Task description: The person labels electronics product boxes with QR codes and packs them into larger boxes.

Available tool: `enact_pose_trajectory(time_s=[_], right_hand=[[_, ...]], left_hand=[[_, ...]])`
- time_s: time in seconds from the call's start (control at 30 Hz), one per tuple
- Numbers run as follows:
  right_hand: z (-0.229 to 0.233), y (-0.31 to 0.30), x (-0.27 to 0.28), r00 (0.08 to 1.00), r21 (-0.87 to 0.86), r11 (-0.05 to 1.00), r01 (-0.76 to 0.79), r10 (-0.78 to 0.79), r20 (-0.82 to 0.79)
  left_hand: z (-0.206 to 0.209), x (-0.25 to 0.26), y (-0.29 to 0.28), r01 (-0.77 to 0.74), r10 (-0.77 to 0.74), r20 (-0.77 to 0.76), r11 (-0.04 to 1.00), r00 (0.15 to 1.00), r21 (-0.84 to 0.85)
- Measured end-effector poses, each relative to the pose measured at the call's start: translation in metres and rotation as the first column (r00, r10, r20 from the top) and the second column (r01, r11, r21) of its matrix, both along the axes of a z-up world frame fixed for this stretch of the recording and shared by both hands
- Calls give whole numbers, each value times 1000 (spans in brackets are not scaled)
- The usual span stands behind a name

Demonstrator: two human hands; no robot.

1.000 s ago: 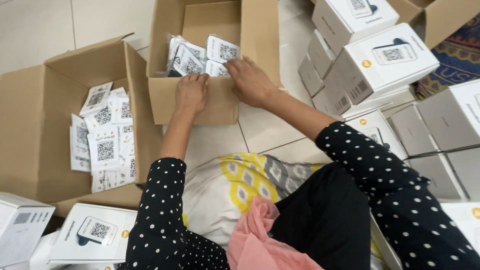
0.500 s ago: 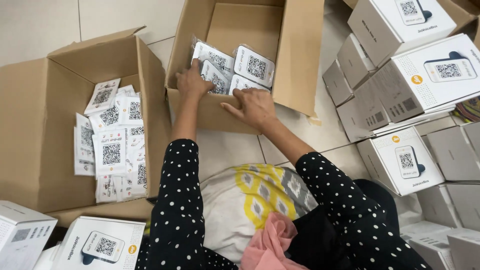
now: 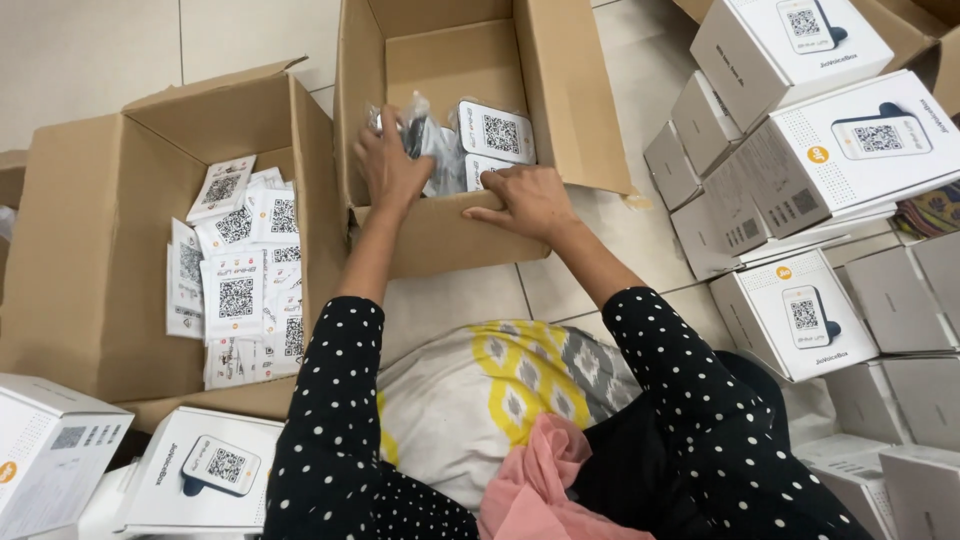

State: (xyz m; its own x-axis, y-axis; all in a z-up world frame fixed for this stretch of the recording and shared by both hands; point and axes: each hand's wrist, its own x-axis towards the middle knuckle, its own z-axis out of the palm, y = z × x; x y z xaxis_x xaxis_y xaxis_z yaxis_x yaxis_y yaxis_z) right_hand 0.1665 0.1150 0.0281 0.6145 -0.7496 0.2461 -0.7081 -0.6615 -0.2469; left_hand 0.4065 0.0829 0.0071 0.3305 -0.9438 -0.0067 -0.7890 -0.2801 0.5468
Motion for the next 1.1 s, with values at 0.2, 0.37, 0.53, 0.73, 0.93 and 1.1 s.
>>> enact_pose_trajectory(time_s=[0.2,0.37,0.53,0.73,0.93,1.1], right_hand=[[-6,32,2,973,-151,986,67,-32,229],[-5,120,-5,616,329,944,22,-272,739],[-93,196,-26,402,553,821,-143,-462,790],[-89,206,-54,507,758,652,-35,-641,576],[-49,206,-44,754,153,903,402,-421,504],[20,248,39,812,47,997,65,-80,578]], left_hand=[[81,-31,64,-173,-37,-381,847,924,-502],[7,-78,165,-496,-2,-910,838,416,-229],[-93,-130,259,-325,147,-954,944,262,56],[-174,-140,259,-137,138,-852,987,504,79],[-171,-105,247,-30,-64,-273,944,960,-329],[-2,-1,314,-70,4,-115,811,993,-581]])
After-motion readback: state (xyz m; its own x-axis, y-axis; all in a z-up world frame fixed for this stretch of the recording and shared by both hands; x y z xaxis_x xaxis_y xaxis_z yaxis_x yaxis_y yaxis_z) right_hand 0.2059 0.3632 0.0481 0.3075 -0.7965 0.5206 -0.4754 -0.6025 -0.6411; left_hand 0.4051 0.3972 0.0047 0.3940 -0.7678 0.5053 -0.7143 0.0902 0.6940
